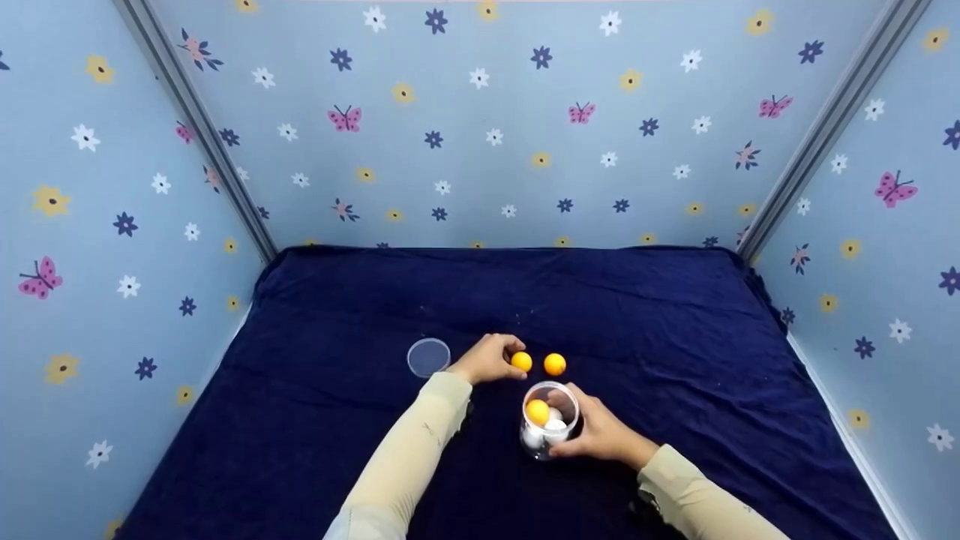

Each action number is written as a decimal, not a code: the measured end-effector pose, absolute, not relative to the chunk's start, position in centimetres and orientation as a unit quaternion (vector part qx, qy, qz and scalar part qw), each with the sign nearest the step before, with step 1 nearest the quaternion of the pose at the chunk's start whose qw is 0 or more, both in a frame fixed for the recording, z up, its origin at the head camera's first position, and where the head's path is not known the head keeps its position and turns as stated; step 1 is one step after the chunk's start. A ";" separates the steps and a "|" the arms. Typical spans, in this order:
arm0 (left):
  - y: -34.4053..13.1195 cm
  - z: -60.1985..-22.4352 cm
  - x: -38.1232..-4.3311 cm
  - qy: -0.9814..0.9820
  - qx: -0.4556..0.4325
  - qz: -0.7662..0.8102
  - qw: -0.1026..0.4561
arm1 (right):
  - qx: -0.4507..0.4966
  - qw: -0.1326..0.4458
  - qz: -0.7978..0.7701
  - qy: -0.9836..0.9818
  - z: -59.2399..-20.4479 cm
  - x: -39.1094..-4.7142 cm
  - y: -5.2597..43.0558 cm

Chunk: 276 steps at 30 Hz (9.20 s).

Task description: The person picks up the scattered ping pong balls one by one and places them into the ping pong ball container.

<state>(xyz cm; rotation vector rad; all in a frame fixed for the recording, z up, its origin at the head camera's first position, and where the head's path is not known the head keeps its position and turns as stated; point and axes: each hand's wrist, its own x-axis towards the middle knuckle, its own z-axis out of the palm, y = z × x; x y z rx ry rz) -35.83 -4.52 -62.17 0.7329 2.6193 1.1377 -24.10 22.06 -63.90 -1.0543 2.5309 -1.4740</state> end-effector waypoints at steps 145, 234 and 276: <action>-7.8 -53.6 -31.6 0.847 0.353 0.391 0.079 | -0.329 0.017 -0.473 0.817 -59.9 -22.0 20.9; -4.2 -52.7 -28.0 0.804 0.482 0.339 0.082 | -0.331 0.020 -0.459 0.824 -60.0 -22.0 21.0; -5.2 -54.1 -27.6 0.798 0.459 0.383 0.072 | -0.336 0.008 -0.448 0.828 -64.3 -23.7 22.0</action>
